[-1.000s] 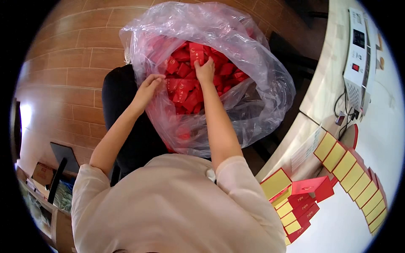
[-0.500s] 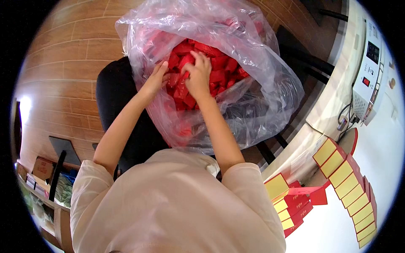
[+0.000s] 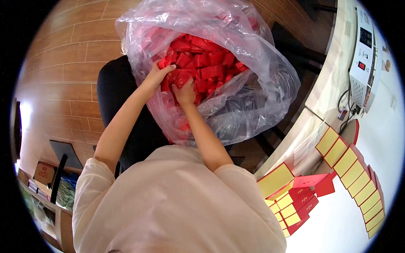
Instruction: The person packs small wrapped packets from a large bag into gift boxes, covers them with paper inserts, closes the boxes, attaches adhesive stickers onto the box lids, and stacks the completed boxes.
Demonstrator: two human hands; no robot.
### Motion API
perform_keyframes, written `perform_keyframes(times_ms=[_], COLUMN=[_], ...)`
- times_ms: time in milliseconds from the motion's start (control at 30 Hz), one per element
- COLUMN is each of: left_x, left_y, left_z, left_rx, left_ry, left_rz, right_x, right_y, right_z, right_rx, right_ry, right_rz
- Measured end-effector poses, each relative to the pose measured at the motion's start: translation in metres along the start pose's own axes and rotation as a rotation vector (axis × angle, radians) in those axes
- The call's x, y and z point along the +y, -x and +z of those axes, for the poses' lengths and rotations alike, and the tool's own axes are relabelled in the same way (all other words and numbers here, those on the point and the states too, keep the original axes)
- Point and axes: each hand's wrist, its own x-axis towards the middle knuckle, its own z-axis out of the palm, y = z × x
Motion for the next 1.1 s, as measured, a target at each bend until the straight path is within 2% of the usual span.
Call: perform_keyframes(times_ms=[133, 233, 300, 333, 367, 433, 500, 567, 633, 700, 767, 800, 833, 867, 900, 967, 1100], left_x=[-0.009, -0.009, -0.003, 0.0, 0.004, 0.017, 0.02, 0.017, 0.013, 0.011, 0.008, 0.006, 0.004, 0.001, -0.001, 0.001, 0.009], left_y=[-0.011, -0.01, -0.004, -0.002, 0.002, 0.014, 0.016, 0.014, 0.011, 0.007, 0.001, 0.0, 0.0, -0.001, -0.001, 0.004, 0.018], left_z=[-0.003, -0.002, -0.001, 0.001, 0.002, 0.008, 0.012, 0.009, 0.01, 0.009, 0.007, 0.007, 0.007, 0.007, 0.006, 0.009, 0.01], left_rx=[-0.005, -0.017, -0.021, -0.046, -0.072, -0.114, -0.151, -0.206, -0.187, -0.176, -0.153, -0.156, -0.177, -0.197, -0.199, -0.226, -0.304], left_ry=[-0.068, -0.085, -0.075, -0.018, 0.038, 0.045, 0.049, 0.034, -0.021, -0.075, -0.085, -0.086, -0.203, -0.321, -0.323, -0.309, -0.292], left_rz=[0.016, 0.008, -0.005, -0.031, -0.057, -0.089, -0.12, -0.05, -0.021, 0.005, 0.068, 0.068, 0.167, 0.266, 0.266, 0.388, 0.34], right_x=[-0.01, -0.011, -0.007, -0.029, -0.037, -0.047, -0.054, -0.049, -0.051, -0.055, -0.066, -0.073, -0.076, -0.077, -0.076, -0.089, -0.091], right_y=[-0.012, -0.028, -0.04, -0.026, -0.02, -0.012, -0.007, -0.014, -0.017, -0.016, -0.018, -0.019, -0.022, -0.026, -0.027, -0.021, -0.02], right_z=[-0.001, -0.023, -0.04, -0.068, -0.08, -0.095, -0.104, -0.109, -0.108, -0.106, -0.106, -0.102, -0.099, -0.102, -0.105, -0.12, -0.127], right_rx=[-0.049, 0.018, -0.125, -0.292, -0.288, -0.489, -0.52, -0.572, -0.526, -0.275, -0.332, -0.238, -0.145, -0.047, -0.045, -0.127, -0.065], right_ry=[0.052, -0.106, -0.436, -0.636, -0.633, -0.764, -0.758, -0.589, -0.553, -0.458, -0.552, -0.652, -0.751, -0.469, -0.47, -0.264, -0.281], right_rz=[0.067, -0.014, -0.145, -0.068, -0.066, -0.113, -0.127, -0.193, -0.255, -0.45, -0.392, -0.442, -0.492, -0.683, -0.683, -0.729, -0.806])
